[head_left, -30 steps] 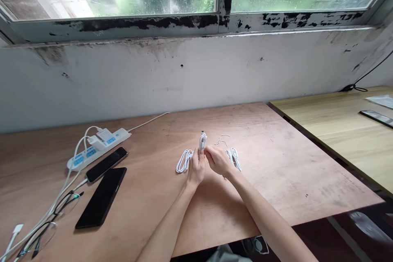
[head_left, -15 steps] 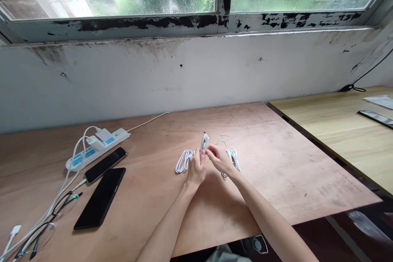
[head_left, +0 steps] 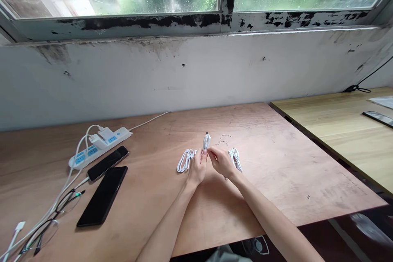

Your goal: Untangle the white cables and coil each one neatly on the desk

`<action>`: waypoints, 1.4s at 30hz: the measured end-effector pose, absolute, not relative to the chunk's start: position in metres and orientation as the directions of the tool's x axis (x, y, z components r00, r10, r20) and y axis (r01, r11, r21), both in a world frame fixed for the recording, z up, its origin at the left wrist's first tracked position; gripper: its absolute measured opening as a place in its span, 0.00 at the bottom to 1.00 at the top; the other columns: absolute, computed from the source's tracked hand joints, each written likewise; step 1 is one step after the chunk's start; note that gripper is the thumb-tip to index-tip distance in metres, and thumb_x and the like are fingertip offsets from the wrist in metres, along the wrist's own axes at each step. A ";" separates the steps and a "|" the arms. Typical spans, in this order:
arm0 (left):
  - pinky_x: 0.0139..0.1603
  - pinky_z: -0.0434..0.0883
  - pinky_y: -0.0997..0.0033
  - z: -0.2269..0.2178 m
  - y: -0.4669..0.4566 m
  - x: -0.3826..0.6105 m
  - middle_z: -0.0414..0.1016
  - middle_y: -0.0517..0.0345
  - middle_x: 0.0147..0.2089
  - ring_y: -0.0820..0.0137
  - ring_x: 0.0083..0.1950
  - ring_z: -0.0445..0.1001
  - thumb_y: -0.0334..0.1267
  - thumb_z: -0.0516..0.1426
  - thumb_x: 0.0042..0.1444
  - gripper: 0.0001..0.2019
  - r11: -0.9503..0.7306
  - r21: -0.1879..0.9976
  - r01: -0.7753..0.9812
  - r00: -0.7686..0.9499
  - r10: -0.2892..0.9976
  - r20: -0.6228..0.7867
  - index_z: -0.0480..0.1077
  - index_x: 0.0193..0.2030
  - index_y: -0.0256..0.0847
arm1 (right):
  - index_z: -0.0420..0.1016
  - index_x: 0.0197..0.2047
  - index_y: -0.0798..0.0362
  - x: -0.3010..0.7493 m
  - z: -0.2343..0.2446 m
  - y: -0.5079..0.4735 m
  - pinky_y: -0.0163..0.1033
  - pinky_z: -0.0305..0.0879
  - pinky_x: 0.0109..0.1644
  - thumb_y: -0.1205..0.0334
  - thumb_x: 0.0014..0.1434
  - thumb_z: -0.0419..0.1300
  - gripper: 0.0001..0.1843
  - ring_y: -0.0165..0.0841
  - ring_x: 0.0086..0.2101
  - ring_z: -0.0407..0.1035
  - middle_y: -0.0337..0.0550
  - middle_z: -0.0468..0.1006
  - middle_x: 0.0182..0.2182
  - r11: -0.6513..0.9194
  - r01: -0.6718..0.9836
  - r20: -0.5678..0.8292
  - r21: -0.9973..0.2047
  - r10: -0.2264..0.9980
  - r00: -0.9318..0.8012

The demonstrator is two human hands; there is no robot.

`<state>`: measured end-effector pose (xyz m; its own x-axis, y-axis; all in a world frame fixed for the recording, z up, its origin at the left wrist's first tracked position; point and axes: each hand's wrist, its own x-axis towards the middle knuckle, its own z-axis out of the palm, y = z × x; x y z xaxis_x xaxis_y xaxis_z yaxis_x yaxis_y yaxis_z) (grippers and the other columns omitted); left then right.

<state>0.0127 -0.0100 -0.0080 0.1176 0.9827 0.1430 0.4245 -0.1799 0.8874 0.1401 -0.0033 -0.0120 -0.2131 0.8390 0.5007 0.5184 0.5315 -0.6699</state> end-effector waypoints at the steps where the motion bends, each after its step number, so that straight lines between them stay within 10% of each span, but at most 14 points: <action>1: 0.26 0.54 0.74 -0.006 -0.011 0.012 0.61 0.62 0.22 0.73 0.24 0.60 0.49 0.42 0.60 0.18 -0.213 0.856 0.471 0.118 0.977 0.178 0.59 0.27 0.41 | 0.61 0.24 0.54 0.139 -0.011 -0.004 0.33 0.49 0.26 0.65 0.60 0.47 0.12 0.26 0.21 0.52 0.36 0.61 0.19 0.474 0.433 0.445 -0.767 0.879 -0.173; 5: 0.29 0.54 0.72 -0.003 -0.011 0.011 0.67 0.58 0.26 0.70 0.27 0.64 0.46 0.40 0.62 0.17 -0.330 0.685 0.649 0.155 0.939 0.306 0.63 0.32 0.41 | 0.62 0.23 0.54 0.138 -0.007 -0.003 0.32 0.45 0.22 0.56 0.55 0.53 0.13 0.24 0.19 0.49 0.34 0.58 0.17 0.151 -0.021 0.152 -0.988 0.972 -0.179; 11: 0.31 0.55 0.72 -0.001 -0.010 0.009 0.71 0.53 0.33 0.68 0.33 0.68 0.45 0.41 0.62 0.17 -0.393 0.488 0.780 0.225 0.903 0.367 0.67 0.35 0.41 | 0.58 0.22 0.52 0.145 -0.007 0.002 0.32 0.35 0.17 0.52 0.47 0.58 0.15 0.22 0.15 0.37 0.27 0.47 0.13 -0.389 -0.369 -0.199 -0.844 0.866 -0.458; 16: 0.26 0.54 0.74 0.000 -0.011 0.012 0.65 0.60 0.22 0.73 0.23 0.63 0.49 0.42 0.61 0.19 -0.259 0.792 0.553 0.158 0.966 0.205 0.63 0.28 0.41 | 0.64 0.27 0.53 0.146 -0.001 -0.005 0.32 0.47 0.24 0.53 0.58 0.51 0.14 0.25 0.19 0.53 0.35 0.62 0.18 0.110 0.086 0.094 -0.990 0.981 -0.171; 20: 0.22 0.54 0.76 -0.005 -0.008 0.014 0.58 0.64 0.19 0.77 0.20 0.57 0.55 0.44 0.57 0.22 -0.135 0.952 0.275 0.116 0.988 0.106 0.59 0.24 0.40 | 0.68 0.36 0.52 0.149 -0.002 -0.008 0.34 0.50 0.31 0.58 0.62 0.48 0.10 0.29 0.26 0.60 0.41 0.70 0.27 0.486 0.603 0.427 -0.632 0.868 -0.252; 26: 0.20 0.50 0.77 -0.009 -0.004 0.013 0.52 0.67 0.19 0.80 0.19 0.51 0.58 0.46 0.54 0.22 -0.002 0.997 0.076 0.207 0.978 -0.014 0.54 0.23 0.40 | 0.67 0.31 0.53 0.153 -0.007 -0.003 0.35 0.47 0.30 0.64 0.63 0.45 0.13 0.29 0.26 0.58 0.43 0.68 0.27 0.588 0.707 0.490 -0.393 0.785 -0.380; 31: 0.23 0.53 0.76 -0.005 -0.008 0.011 0.56 0.66 0.20 0.77 0.21 0.55 0.53 0.44 0.58 0.20 -0.122 0.949 0.290 0.216 0.975 0.060 0.57 0.25 0.40 | 0.60 0.23 0.53 0.148 -0.010 -0.001 0.34 0.47 0.27 0.63 0.60 0.48 0.13 0.27 0.22 0.52 0.37 0.62 0.20 0.495 0.490 0.439 -0.717 0.868 -0.234; 35: 0.28 0.54 0.74 0.001 -0.013 0.013 0.64 0.61 0.24 0.72 0.26 0.63 0.49 0.41 0.61 0.18 -0.273 0.786 0.554 0.191 0.961 0.198 0.61 0.29 0.41 | 0.55 0.20 0.52 0.139 -0.012 0.000 0.33 0.41 0.22 0.54 0.57 0.52 0.18 0.24 0.18 0.45 0.32 0.53 0.16 0.147 -0.005 0.146 -0.989 0.980 -0.136; 38: 0.28 0.52 0.73 0.001 -0.015 0.014 0.68 0.57 0.27 0.69 0.28 0.67 0.46 0.39 0.62 0.17 -0.297 0.637 0.711 0.163 0.951 0.261 0.63 0.33 0.42 | 0.53 0.20 0.52 0.137 -0.013 0.002 0.32 0.37 0.19 0.51 0.52 0.56 0.19 0.22 0.16 0.39 0.28 0.49 0.14 -0.198 -0.368 -0.090 -0.908 0.953 -0.290; 42: 0.28 0.50 0.71 -0.003 -0.017 0.016 0.71 0.53 0.29 0.66 0.30 0.69 0.43 0.41 0.62 0.15 -0.287 0.485 0.826 0.141 0.938 0.316 0.65 0.35 0.42 | 0.53 0.20 0.51 0.141 -0.012 0.006 0.31 0.35 0.17 0.53 0.50 0.57 0.18 0.21 0.15 0.36 0.26 0.45 0.13 -0.455 -0.402 -0.228 -0.794 0.837 -0.498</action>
